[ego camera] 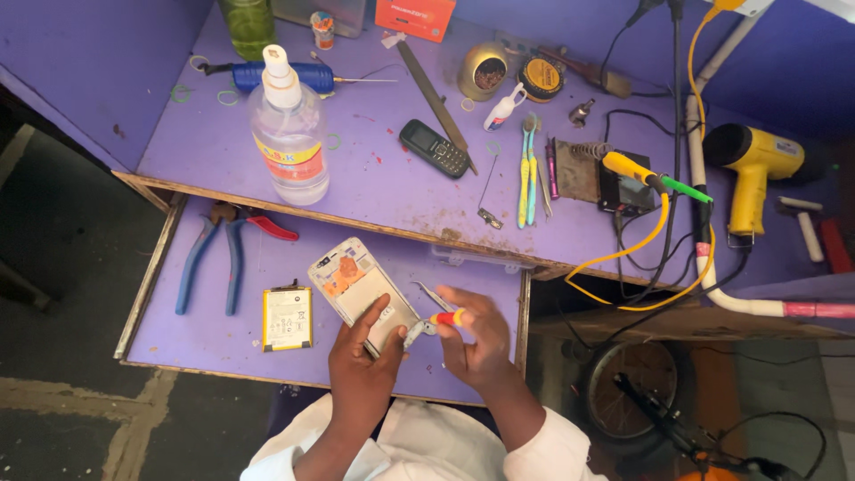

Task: The person uses a screwdriver to remove screws from the back of a disassembled mobile phone. The person then uses the screwdriver to pry and adjust internal components near the top of the phone chassis.

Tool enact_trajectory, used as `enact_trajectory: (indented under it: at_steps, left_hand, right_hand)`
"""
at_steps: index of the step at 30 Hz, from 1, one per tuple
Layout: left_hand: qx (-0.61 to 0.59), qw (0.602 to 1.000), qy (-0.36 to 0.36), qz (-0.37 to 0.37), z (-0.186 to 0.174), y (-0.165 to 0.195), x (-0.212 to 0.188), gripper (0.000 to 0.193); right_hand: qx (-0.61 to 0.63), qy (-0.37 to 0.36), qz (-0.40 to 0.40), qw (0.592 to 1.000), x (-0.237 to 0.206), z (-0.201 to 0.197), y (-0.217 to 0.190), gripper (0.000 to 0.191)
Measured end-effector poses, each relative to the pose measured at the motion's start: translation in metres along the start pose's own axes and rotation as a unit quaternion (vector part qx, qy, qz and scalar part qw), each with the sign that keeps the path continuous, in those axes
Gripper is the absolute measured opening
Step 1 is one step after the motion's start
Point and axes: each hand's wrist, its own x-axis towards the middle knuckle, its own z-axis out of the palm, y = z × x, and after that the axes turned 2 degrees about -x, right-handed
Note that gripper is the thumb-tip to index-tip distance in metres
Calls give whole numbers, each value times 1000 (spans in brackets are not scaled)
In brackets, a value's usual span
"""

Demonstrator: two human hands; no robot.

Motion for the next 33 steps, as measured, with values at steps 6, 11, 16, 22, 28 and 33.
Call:
enact_trajectory:
  at_steps: [6, 11, 16, 22, 28, 33]
  left_hand:
    - [16, 1000, -19, -16, 6, 0, 1, 48]
    - [43, 999, -26, -13, 9, -1, -4, 48]
    - [-6, 1000, -12, -3, 9, 1, 2, 48]
    - [10, 999, -22, -42, 12, -7, -3, 49]
    - [49, 999, 4, -1, 7, -14, 0, 49]
    - [42, 999, 4, 1, 8, -8, 6, 48]
  right_hand:
    - [-60, -9, 31, 998, -5, -6, -7, 63]
    - [-37, -16, -18, 999, 6, -5, -1, 71]
    - [-21, -49, 17, 998, 14, -11, -12, 53]
    - [-69, -15, -6, 997, -6, -12, 1, 76]
    - [-35, -44, 3, 998, -20, -2, 10, 68]
    - [-103, -48, 55, 992, -18, -5, 13, 38]
